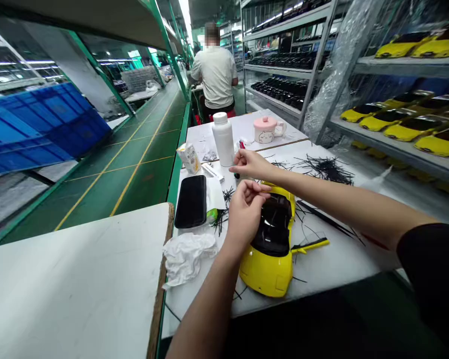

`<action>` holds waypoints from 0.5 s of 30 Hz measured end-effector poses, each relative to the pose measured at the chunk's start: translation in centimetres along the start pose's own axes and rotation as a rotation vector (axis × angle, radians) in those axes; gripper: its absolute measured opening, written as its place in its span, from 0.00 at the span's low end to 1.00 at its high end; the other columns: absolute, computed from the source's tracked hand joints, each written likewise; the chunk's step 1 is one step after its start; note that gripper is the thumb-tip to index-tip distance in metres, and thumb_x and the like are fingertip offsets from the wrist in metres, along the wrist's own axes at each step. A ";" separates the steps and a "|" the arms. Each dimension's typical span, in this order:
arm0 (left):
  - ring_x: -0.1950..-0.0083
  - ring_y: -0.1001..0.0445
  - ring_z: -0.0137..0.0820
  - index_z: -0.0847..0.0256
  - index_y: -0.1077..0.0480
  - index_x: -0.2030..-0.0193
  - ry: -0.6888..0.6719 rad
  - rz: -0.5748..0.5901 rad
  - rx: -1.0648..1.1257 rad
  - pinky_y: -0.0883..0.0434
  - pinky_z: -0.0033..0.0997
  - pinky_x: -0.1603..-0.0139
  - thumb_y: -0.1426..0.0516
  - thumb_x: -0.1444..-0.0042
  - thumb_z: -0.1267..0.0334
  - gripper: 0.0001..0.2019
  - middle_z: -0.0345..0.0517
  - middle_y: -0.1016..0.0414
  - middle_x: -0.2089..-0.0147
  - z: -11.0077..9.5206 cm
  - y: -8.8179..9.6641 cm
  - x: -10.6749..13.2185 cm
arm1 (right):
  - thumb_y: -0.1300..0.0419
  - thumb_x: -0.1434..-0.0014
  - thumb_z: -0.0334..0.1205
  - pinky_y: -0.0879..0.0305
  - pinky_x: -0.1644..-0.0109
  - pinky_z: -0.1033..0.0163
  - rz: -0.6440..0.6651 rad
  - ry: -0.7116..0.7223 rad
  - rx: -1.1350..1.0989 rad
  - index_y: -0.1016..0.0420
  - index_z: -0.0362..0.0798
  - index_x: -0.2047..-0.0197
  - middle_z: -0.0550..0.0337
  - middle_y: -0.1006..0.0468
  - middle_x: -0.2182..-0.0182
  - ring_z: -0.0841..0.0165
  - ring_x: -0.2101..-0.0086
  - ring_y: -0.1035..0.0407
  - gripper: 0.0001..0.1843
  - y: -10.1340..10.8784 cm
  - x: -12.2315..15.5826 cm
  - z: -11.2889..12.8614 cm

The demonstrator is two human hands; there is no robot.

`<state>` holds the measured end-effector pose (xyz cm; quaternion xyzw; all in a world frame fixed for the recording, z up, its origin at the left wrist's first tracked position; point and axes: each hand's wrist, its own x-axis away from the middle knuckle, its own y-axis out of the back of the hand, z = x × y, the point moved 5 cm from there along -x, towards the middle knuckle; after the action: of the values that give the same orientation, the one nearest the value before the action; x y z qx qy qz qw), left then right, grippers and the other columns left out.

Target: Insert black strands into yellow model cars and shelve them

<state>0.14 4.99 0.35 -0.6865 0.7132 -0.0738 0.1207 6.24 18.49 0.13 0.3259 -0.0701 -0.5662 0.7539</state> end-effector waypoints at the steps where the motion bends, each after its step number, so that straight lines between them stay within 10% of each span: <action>1: 0.62 0.26 0.23 0.61 0.41 0.70 -0.003 -0.002 0.003 0.30 0.24 0.56 0.49 0.52 0.81 0.11 0.38 0.27 0.67 -0.1 0.0 0.0 | 0.36 0.45 0.41 0.38 0.68 0.65 -0.035 -0.007 -0.003 0.34 0.46 0.67 0.68 0.33 0.74 0.73 0.73 0.36 0.11 0.2 0.0 0.0; 15: 0.59 0.26 0.29 0.60 0.38 0.70 -0.017 0.092 -0.290 0.31 0.29 0.54 0.50 0.50 0.78 0.08 0.42 0.25 0.64 1.1 0.1 -0.1 | 0.38 0.49 0.41 0.48 0.70 0.63 -0.097 0.076 -0.060 0.38 0.50 0.75 0.68 0.35 0.81 0.70 0.76 0.41 0.11 1.0 0.1 -0.7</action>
<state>0.32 5.11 -0.70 -0.6639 0.7461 0.0415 0.0298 7.44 18.85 0.16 0.3275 -0.0088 -0.5911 0.7370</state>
